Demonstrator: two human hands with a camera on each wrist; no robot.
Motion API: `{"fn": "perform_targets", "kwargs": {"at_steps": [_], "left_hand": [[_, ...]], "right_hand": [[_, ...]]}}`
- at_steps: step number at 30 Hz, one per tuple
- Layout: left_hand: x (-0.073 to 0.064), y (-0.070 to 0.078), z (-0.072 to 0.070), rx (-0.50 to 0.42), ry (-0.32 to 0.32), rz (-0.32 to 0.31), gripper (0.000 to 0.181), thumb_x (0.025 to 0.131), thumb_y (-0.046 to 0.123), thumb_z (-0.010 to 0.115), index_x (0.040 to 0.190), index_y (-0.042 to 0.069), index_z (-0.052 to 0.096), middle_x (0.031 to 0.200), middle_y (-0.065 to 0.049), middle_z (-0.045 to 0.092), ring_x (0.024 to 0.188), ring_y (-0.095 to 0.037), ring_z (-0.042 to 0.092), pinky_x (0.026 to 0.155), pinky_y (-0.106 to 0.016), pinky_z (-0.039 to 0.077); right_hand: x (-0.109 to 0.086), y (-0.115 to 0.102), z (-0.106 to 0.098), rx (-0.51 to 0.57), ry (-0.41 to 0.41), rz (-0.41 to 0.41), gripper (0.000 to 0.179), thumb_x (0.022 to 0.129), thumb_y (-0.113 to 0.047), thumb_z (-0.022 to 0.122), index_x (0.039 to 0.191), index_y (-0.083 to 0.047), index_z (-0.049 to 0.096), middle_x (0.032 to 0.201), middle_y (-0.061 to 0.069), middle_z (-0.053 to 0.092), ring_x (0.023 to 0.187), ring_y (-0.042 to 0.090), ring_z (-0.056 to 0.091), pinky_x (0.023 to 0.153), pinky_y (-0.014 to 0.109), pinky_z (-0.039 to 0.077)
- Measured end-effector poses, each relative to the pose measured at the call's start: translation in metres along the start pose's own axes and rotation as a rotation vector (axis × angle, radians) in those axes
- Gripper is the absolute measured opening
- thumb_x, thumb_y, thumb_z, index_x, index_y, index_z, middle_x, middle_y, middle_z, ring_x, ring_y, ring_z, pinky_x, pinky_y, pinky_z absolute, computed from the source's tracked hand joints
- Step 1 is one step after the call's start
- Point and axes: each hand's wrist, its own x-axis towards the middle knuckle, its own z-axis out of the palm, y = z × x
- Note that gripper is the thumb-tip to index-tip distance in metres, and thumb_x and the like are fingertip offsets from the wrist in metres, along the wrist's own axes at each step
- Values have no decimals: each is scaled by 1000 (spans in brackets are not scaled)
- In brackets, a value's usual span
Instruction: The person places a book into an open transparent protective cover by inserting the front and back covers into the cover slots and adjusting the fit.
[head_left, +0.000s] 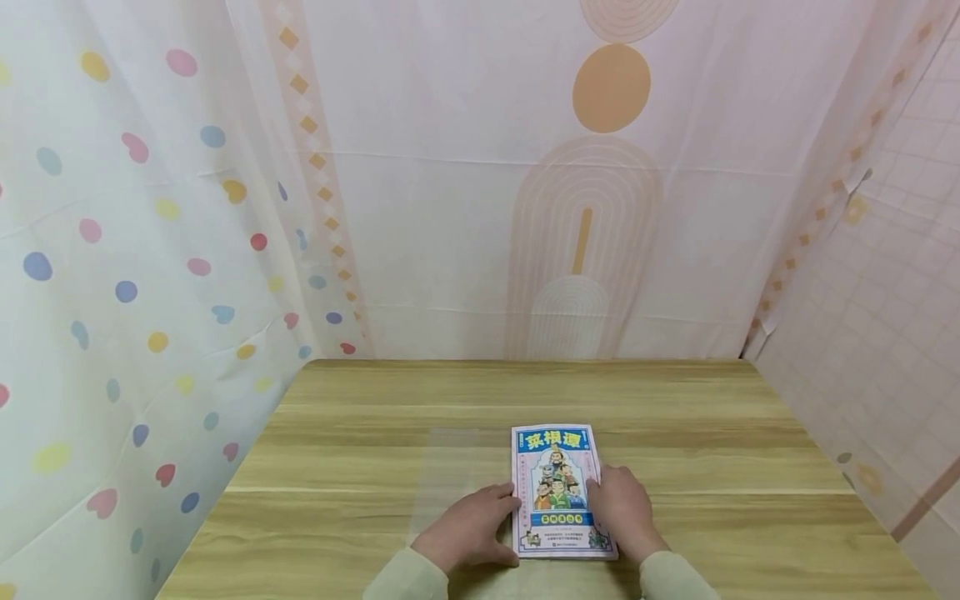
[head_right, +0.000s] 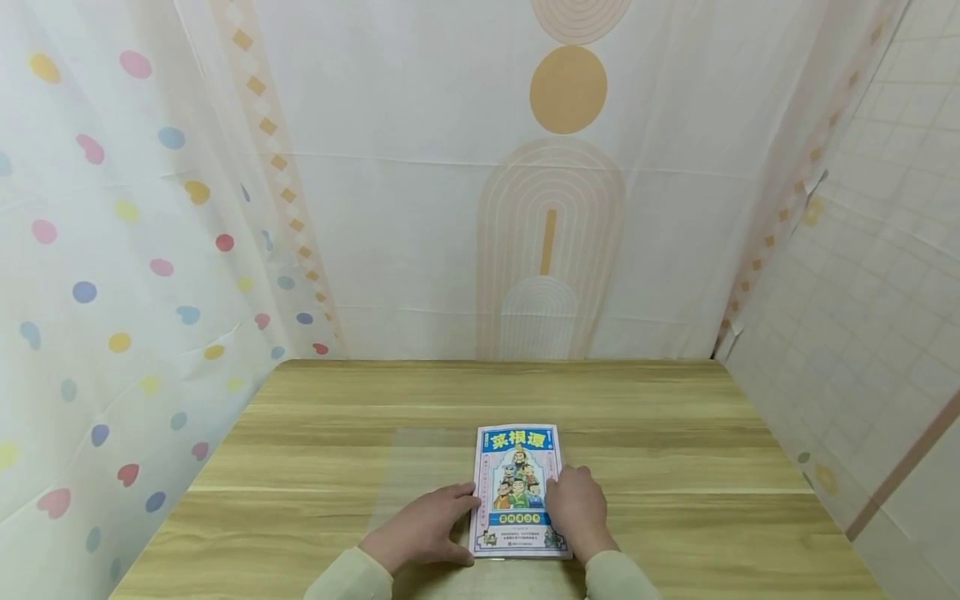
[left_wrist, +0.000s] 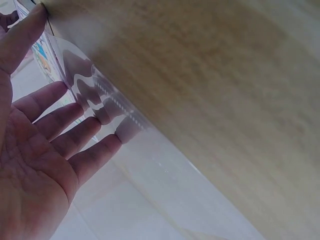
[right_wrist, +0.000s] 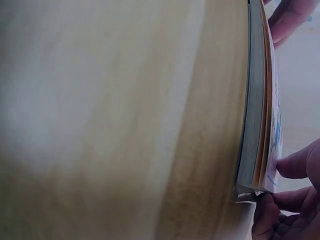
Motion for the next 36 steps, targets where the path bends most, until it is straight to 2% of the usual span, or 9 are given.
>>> {"fn": "perform_targets", "kwargs": {"at_steps": [6,10,16,19,24,30,36], "left_hand": [[1,0,0,0,-4,-5,75,74,49,85,135,12,61,146,-6,51,135,-23,47,110,-35,38],[1,1,-1,2,-6,-7,75,73,48,85,134,12,62,146,-6,51,134,-24,47,110,-35,38],[1,1,-2,3,-10,-3,75,73,48,85,134,12,62,146,-6,52,134,-24,47,110,-35,38],[1,2,-3,-2,-18,-8,75,74,48,85,135,12,62,146,-6,51,134,-24,47,110,-35,38],[1,3,-3,-2,-23,-18,75,73,48,85,135,13,61,147,-5,51,134,-24,47,110,-36,38],[1,3,-3,-10,-27,-26,75,74,48,85,136,13,61,147,-5,50,134,-23,47,110,-36,38],[1,3,-1,-16,-26,-27,74,74,48,85,135,13,61,147,-4,51,135,-23,47,110,-36,38]], "right_hand": [[-2,-1,-1,8,-2,4,47,98,-20,58,128,16,54,104,24,60,90,31,58,88,54,49],[-3,0,-2,-6,7,8,48,98,-23,57,128,14,55,106,25,59,89,32,57,85,54,49],[-3,-1,-3,-8,7,15,49,99,-27,55,130,11,56,101,21,57,82,28,53,76,52,49],[-3,-1,-4,11,19,8,50,99,-27,55,131,11,55,105,23,59,86,31,56,80,54,49],[-3,0,-6,148,49,7,49,99,-26,54,131,11,54,113,26,63,99,40,61,86,57,48],[-1,6,-5,379,16,57,43,100,-25,53,124,10,57,99,16,64,89,30,60,82,51,50],[-1,6,-5,490,8,77,39,99,-21,53,119,12,60,95,16,64,88,29,59,81,48,50]]}}
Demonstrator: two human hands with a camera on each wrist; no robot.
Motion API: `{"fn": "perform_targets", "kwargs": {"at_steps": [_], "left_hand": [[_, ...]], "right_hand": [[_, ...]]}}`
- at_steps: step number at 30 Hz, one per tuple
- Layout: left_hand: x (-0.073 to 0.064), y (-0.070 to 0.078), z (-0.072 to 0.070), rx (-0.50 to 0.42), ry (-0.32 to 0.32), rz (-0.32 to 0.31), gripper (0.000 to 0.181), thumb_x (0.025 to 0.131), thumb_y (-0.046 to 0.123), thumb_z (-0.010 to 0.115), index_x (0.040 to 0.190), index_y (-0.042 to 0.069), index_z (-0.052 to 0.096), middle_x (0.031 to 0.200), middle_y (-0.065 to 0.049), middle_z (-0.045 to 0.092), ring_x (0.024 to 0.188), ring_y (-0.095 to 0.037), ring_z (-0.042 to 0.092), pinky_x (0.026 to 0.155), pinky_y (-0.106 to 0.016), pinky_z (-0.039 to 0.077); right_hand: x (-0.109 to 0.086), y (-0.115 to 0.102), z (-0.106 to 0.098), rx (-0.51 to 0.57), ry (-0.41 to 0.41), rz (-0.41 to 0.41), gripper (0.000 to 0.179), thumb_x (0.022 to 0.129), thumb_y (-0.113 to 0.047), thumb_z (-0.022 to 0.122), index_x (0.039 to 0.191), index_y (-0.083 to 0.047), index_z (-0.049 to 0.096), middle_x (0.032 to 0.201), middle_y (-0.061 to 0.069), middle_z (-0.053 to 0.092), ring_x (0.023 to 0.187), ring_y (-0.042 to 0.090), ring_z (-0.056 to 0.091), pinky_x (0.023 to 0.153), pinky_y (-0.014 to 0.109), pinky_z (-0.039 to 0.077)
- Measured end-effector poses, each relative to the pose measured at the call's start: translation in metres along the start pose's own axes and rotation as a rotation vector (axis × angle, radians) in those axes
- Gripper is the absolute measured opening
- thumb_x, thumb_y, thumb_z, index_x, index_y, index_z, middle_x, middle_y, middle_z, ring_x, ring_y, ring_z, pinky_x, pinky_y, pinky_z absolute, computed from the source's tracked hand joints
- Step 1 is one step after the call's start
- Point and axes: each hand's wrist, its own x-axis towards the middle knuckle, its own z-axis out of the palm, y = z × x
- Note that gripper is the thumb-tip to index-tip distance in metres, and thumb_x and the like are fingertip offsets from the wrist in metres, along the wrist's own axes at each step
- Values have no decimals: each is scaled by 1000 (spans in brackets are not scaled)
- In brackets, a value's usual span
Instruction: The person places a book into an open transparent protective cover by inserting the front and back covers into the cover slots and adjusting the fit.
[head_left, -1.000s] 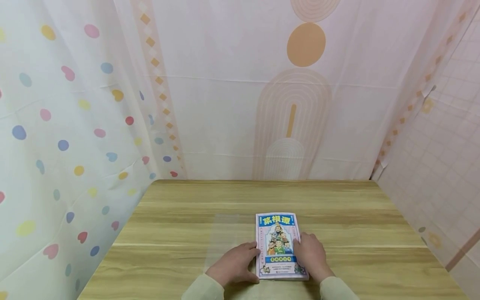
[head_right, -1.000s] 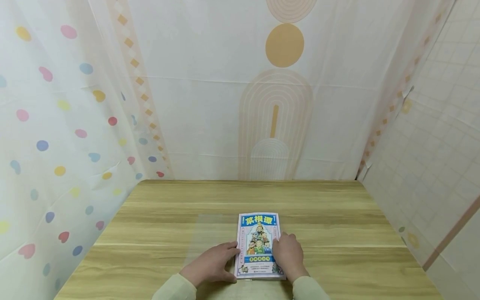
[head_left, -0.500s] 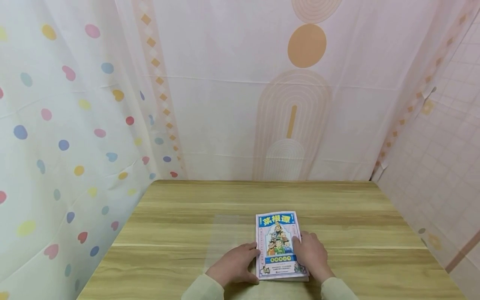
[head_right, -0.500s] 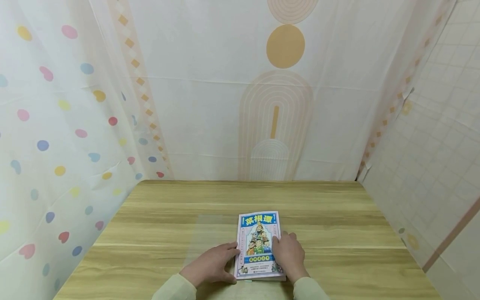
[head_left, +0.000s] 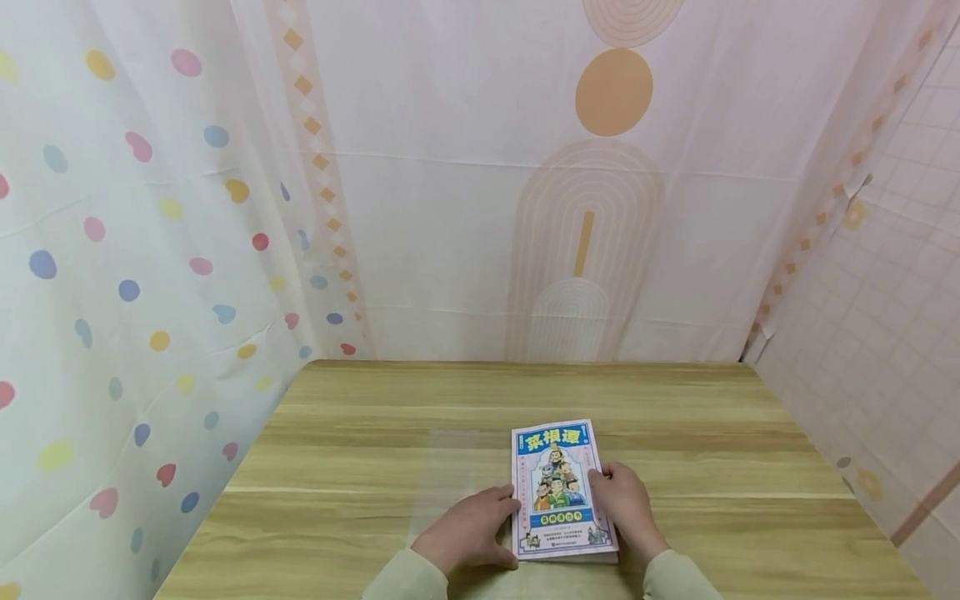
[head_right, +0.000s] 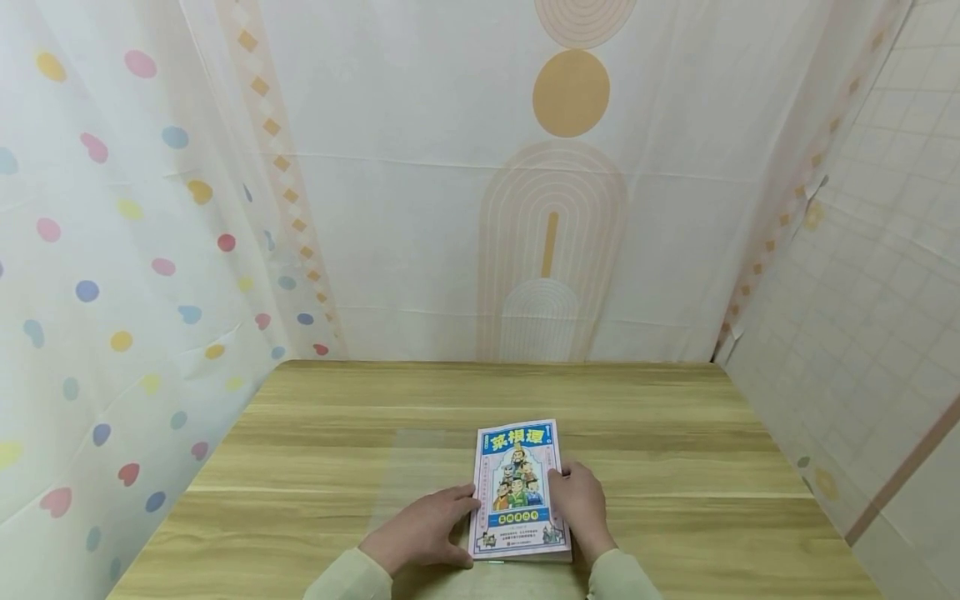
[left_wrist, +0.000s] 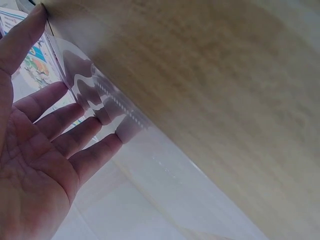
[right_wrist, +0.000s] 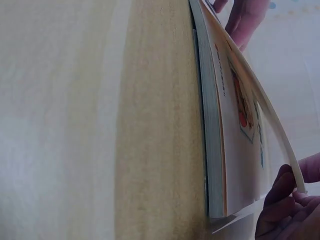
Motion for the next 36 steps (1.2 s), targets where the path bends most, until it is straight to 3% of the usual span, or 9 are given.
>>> {"fn": "perform_targets", "kwargs": {"at_steps": [11,19,24,30,36], "left_hand": [[-1,-3,2,26,13,25,74,76,50,83,136,13,60,148,-4,49,135,-22,46,110,-35,38],[-1,-3,3,36,-1,9,73,77,51,82,137,15,60,148,-3,49,137,-24,44,111,-39,37],[0,-3,4,82,5,17,73,76,54,80,136,18,60,148,-1,50,138,-26,43,113,-45,33],[-1,0,3,78,12,28,73,76,54,81,136,17,60,151,-5,44,141,-26,37,114,-43,32],[-4,0,2,79,17,35,73,77,54,80,136,18,59,152,-6,42,141,-27,36,113,-45,33]], "right_hand": [[-1,-1,-1,19,13,8,38,99,-19,54,120,11,59,98,17,64,89,29,60,79,46,51],[-2,-5,-4,65,41,-26,42,102,-18,46,132,10,55,130,30,56,121,46,52,101,60,41],[-3,-7,-6,91,72,-53,43,102,-18,44,131,11,56,130,30,57,121,44,52,102,59,41],[-4,-9,-8,112,81,-54,41,102,-17,43,131,9,58,132,30,56,124,45,50,104,59,39],[-4,-11,-8,137,92,-61,38,102,-15,45,129,7,60,127,28,60,116,40,55,101,59,41]]}}
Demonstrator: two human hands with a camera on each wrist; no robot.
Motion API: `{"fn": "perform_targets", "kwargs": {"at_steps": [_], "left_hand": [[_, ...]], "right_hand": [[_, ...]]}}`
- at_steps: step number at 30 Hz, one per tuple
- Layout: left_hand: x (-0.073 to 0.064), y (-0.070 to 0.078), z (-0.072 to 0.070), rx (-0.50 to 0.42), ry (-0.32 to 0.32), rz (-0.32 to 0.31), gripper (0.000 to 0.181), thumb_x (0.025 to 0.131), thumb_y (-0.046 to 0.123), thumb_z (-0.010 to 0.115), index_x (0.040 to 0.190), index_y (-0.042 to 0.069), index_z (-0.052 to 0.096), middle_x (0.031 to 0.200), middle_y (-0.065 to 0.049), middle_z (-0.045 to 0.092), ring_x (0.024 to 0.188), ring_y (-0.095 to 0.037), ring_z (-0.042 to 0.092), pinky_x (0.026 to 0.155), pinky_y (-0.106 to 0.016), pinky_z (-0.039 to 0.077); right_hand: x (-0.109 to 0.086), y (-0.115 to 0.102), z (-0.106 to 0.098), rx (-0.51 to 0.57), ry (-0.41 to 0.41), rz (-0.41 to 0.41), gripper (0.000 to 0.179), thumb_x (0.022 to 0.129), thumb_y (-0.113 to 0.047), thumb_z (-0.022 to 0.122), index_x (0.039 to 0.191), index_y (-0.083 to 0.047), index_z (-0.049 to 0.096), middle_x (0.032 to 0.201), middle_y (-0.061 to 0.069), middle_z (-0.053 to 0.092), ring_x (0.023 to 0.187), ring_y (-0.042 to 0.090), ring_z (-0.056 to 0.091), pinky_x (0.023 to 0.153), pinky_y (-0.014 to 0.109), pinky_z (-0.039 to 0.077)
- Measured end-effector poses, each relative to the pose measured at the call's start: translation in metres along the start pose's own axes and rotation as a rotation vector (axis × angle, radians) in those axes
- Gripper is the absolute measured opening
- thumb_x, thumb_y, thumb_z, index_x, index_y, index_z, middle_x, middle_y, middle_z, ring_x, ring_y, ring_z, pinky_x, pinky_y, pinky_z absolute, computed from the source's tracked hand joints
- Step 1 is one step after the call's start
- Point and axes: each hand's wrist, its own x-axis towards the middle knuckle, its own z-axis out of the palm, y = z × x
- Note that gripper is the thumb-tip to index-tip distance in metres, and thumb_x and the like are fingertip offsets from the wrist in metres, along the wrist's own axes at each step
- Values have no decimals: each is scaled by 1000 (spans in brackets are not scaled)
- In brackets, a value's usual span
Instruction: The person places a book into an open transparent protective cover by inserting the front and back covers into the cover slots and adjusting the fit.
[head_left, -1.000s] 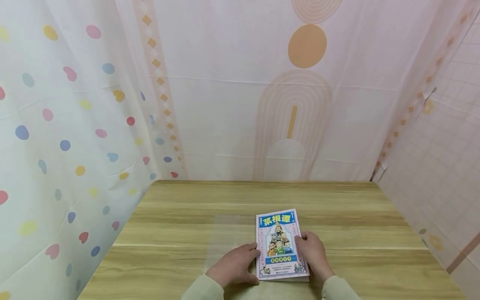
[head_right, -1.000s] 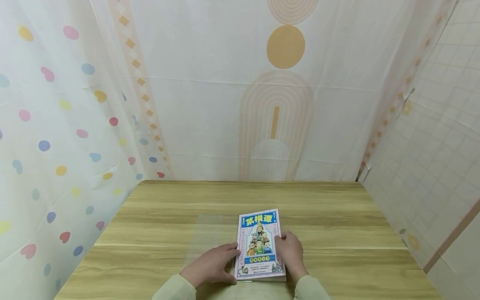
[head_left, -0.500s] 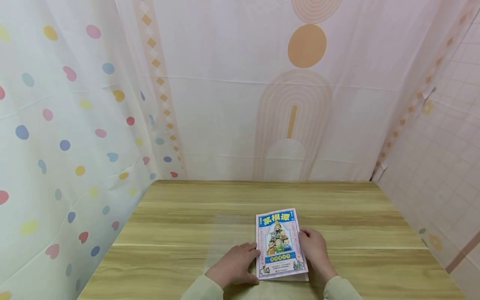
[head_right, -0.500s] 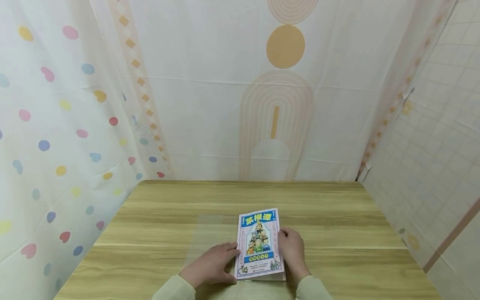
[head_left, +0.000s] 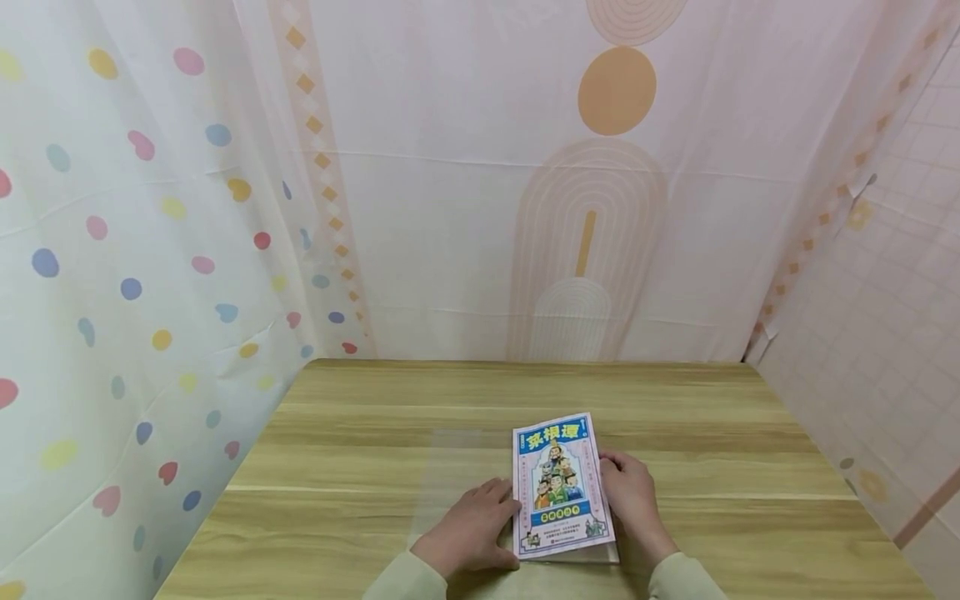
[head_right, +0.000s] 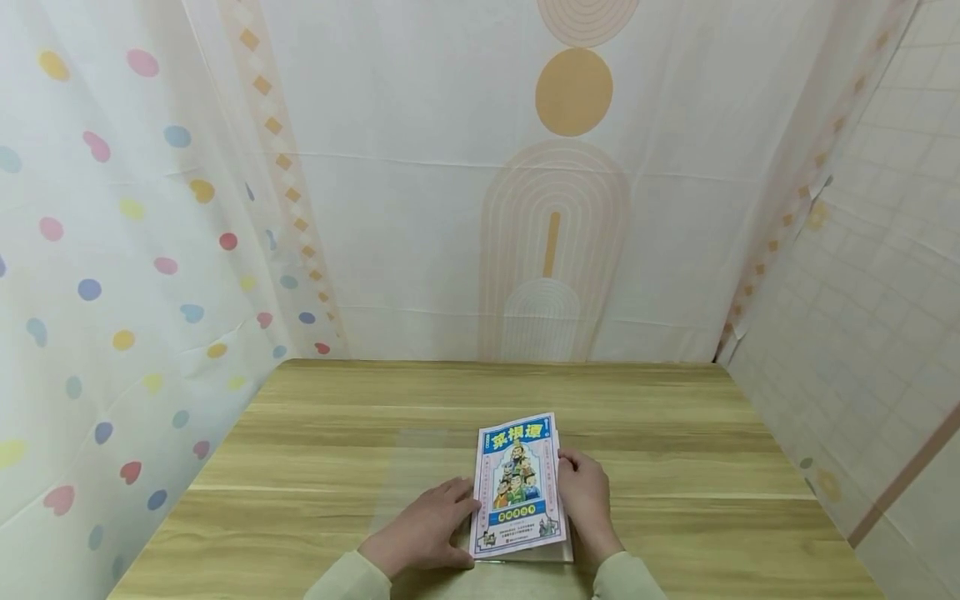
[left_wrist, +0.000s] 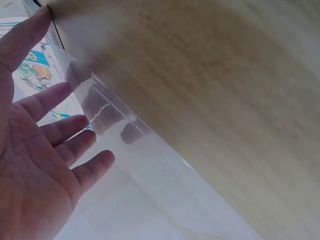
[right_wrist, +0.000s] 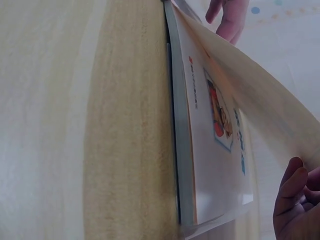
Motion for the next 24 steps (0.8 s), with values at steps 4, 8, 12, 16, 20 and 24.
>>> {"fn": "perform_targets", "kwargs": {"at_steps": [4,8,12,16,20,24], "left_hand": [[-2,-1,0,8,6,4,73,77,58,78,136,19,60,152,-6,43,141,-29,37,113,-48,33],[-3,-2,-1,3,17,3,73,78,61,74,136,19,60,152,-6,43,141,-31,36,113,-49,32],[-4,-2,0,-3,26,0,72,81,61,71,136,17,60,153,-6,42,142,-31,36,113,-50,31],[-3,-3,-1,-6,26,-6,67,85,59,67,137,17,60,153,-6,43,142,-31,36,112,-51,33],[-1,-3,-3,-2,30,-20,60,90,55,64,136,17,60,152,-6,44,141,-31,37,111,-51,34],[0,-3,-5,23,48,-10,57,93,51,63,137,16,59,150,-7,46,139,-31,40,109,-51,37]], "right_hand": [[-1,-3,0,26,0,-20,38,102,-15,45,128,7,61,124,26,62,112,37,57,99,57,43],[-4,-8,0,50,-14,-33,38,102,-14,44,130,6,60,128,27,59,115,36,56,100,56,43],[-6,-14,1,76,-29,-30,39,101,-13,44,133,5,58,128,25,59,109,33,58,90,49,50],[-6,-18,4,113,-34,-31,39,100,-12,44,132,4,59,115,21,64,85,24,62,66,34,54],[-6,-21,7,138,-28,-48,37,99,-10,45,129,5,60,102,17,65,71,19,61,57,30,53],[-6,-25,9,166,-38,-54,35,99,-11,47,129,3,62,95,14,65,69,18,62,57,31,54]]}}
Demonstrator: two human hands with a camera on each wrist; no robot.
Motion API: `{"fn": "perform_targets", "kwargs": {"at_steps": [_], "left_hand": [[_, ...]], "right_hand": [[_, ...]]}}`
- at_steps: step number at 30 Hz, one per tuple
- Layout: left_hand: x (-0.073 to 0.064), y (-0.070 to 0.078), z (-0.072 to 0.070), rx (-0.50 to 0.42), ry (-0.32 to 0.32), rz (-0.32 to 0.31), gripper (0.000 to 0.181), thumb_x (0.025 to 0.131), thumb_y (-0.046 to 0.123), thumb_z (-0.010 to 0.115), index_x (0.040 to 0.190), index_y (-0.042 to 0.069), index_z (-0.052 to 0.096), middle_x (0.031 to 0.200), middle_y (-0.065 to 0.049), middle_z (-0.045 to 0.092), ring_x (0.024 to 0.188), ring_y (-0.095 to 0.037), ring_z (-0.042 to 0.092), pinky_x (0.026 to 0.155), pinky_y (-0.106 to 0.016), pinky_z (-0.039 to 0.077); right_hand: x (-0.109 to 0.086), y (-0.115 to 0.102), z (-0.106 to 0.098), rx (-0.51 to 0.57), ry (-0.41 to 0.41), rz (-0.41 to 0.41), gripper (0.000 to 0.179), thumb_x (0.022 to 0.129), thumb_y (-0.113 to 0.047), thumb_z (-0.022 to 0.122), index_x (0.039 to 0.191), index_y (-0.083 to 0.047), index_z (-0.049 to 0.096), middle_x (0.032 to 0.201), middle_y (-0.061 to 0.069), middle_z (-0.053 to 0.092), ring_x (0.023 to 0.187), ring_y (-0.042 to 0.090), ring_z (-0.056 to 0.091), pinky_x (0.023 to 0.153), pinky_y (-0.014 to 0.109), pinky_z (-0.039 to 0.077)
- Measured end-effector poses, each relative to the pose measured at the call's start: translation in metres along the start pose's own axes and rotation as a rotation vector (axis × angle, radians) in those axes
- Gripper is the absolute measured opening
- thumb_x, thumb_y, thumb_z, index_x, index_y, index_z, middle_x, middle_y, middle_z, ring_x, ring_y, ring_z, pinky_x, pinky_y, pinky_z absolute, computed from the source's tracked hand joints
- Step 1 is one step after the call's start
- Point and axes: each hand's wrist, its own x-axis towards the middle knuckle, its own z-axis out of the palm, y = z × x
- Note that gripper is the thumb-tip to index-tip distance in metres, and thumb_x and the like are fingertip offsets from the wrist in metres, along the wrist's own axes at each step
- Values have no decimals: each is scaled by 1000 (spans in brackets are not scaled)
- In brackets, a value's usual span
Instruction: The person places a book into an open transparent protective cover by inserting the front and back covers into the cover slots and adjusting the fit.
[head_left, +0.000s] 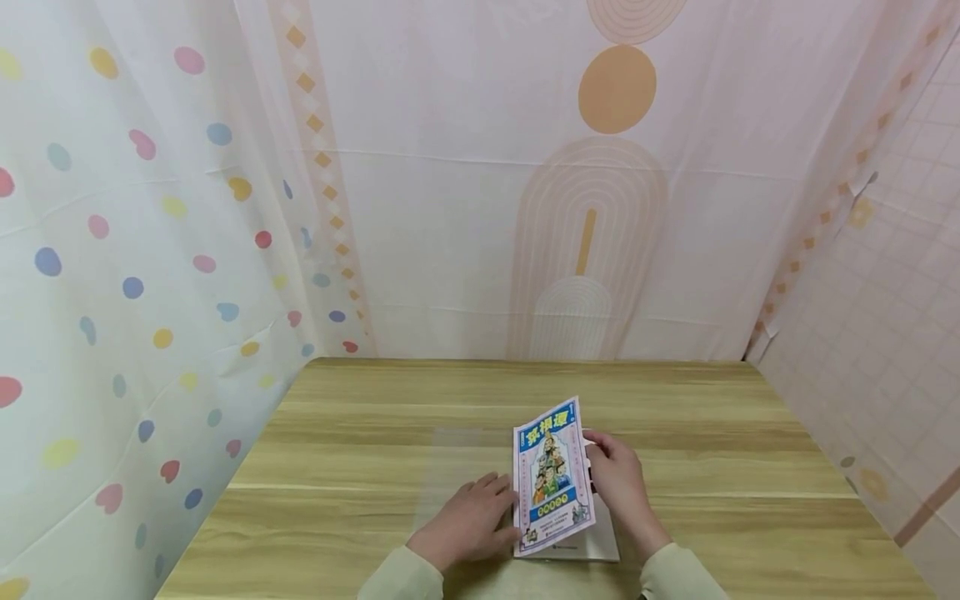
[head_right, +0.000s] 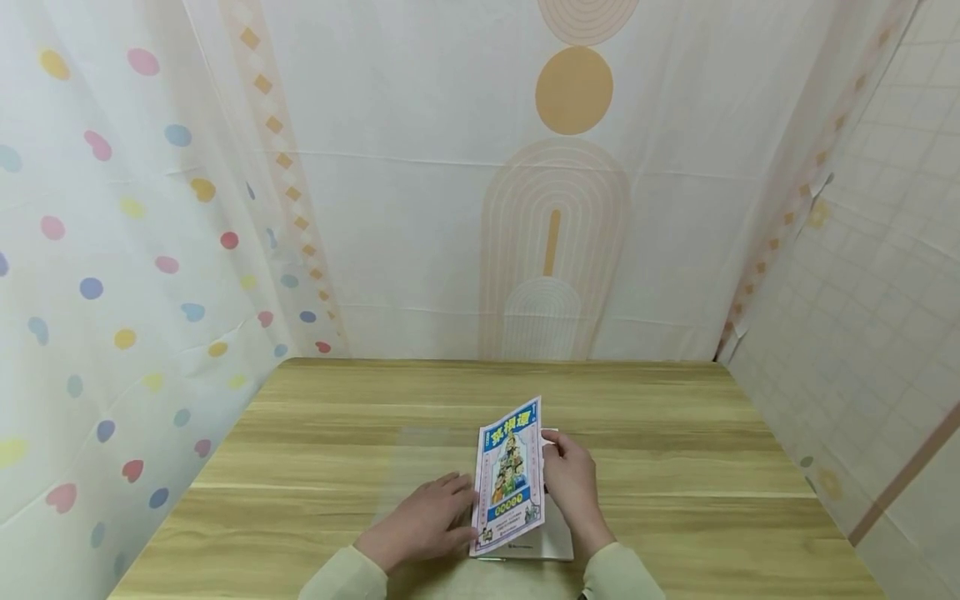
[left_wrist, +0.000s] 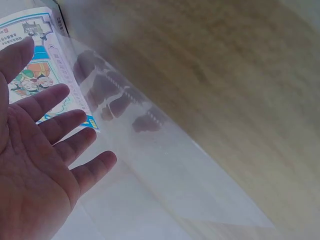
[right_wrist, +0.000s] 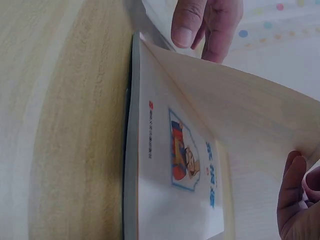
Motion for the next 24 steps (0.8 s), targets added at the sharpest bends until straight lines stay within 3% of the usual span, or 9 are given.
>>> {"fn": "perform_targets", "kwargs": {"at_steps": [8,13,19,24], "left_hand": [[-1,0,-7,4,24,9,58,97,46,58,144,12,52,150,-9,46,139,-31,41,110,-51,36],[-1,-1,-8,4,49,9,58,98,44,57,146,12,49,150,-9,47,138,-30,42,110,-50,36],[-1,-3,-9,2,84,21,58,98,40,59,147,11,47,149,-9,48,137,-31,43,110,-50,36],[-3,-6,-10,17,106,36,59,97,39,60,147,9,47,148,-11,48,136,-32,44,109,-50,38]], "right_hand": [[-3,-12,6,71,-37,-54,32,100,-6,49,128,4,62,93,13,66,67,19,63,57,30,56],[-3,-15,11,57,-58,-139,31,100,-5,50,127,5,63,100,16,68,68,19,65,58,29,56],[-2,-16,16,-52,-90,-270,32,100,-3,51,129,3,62,112,19,68,74,19,67,61,29,57],[-2,-14,18,-288,-73,-481,32,98,-3,56,130,-2,63,118,15,67,88,22,68,71,31,58]]}}
